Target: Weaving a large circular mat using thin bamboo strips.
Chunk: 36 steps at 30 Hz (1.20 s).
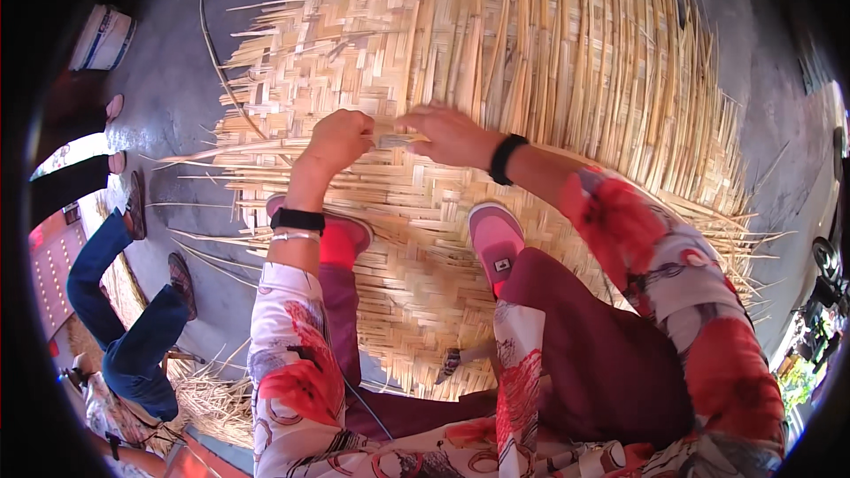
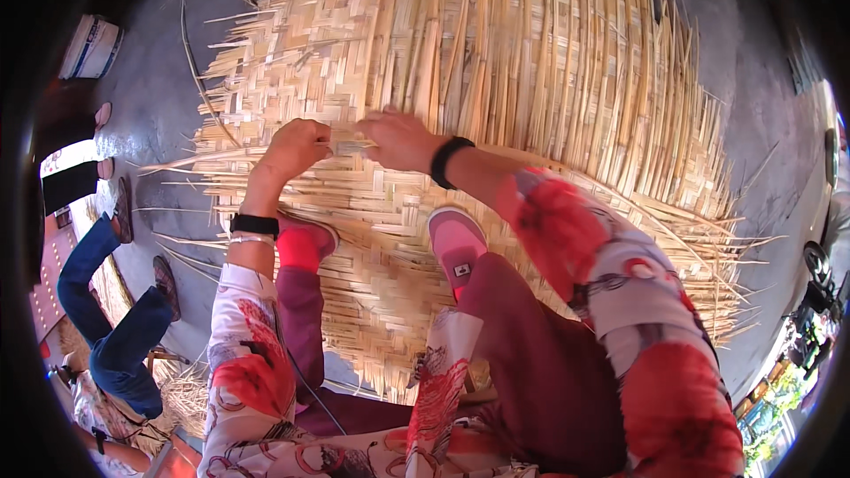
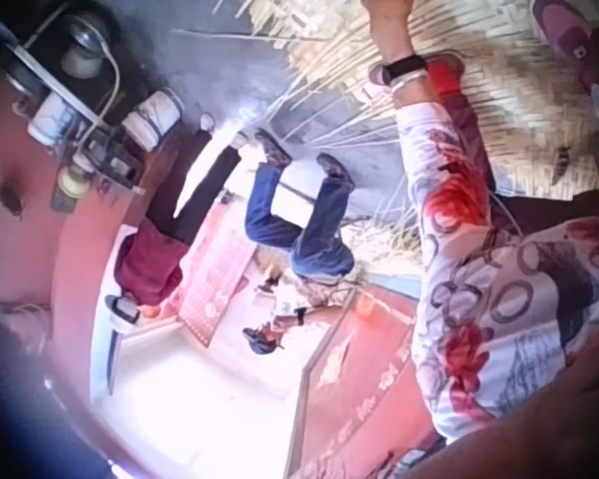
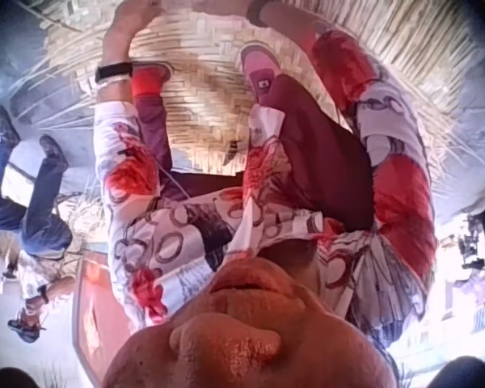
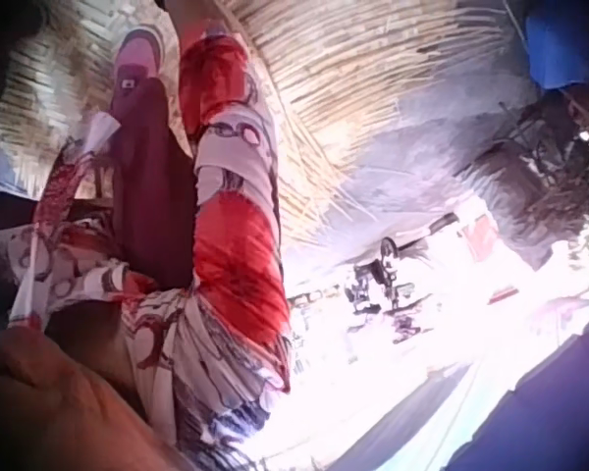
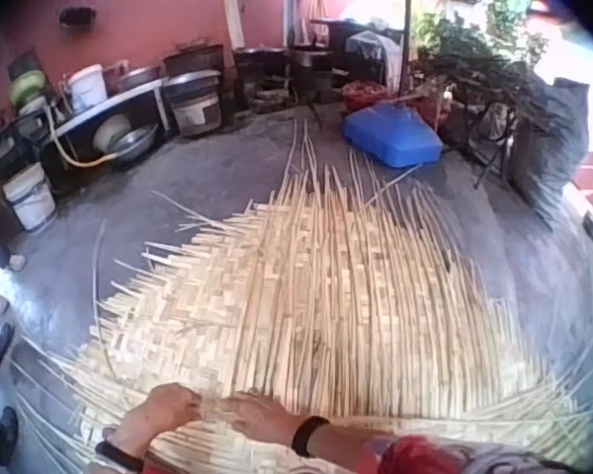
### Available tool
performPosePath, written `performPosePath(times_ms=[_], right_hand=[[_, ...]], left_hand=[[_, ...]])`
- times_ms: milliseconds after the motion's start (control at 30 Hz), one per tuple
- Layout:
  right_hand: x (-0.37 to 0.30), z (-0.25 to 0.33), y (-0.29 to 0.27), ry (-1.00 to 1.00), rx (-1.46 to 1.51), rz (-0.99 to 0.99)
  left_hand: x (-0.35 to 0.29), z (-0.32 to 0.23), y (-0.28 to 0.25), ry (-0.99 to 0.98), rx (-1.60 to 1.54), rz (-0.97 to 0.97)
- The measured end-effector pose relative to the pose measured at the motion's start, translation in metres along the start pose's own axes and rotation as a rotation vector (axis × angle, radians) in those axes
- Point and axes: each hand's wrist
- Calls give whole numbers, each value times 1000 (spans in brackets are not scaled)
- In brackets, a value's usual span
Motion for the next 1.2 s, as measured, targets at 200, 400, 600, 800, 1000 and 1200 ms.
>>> performPosePath(times_ms=[200,400,600,800,1000,1200], right_hand=[[9,-8,8,495,13,156],[-12,-4,-4,665,262,-155],[-16,-10,-3,702,371,-195],[-20,-13,4,715,426,-241],[-19,-16,7,718,454,-250],[-12,-19,5,824,604,-266]], left_hand=[[13,-30,0,357,448,-774],[59,-2,34,-245,-536,-445],[79,-5,59,-18,-275,-677],[95,-38,55,-37,-111,-498],[104,-52,53,-291,-20,-376],[76,-21,35,8,-681,-170]])
Point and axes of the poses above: each hand's wrist, its own x-axis towards the middle knuckle, its own y-axis out of the palm, z = x × y, and after that the axes turned 5 degrees about y, right-handed
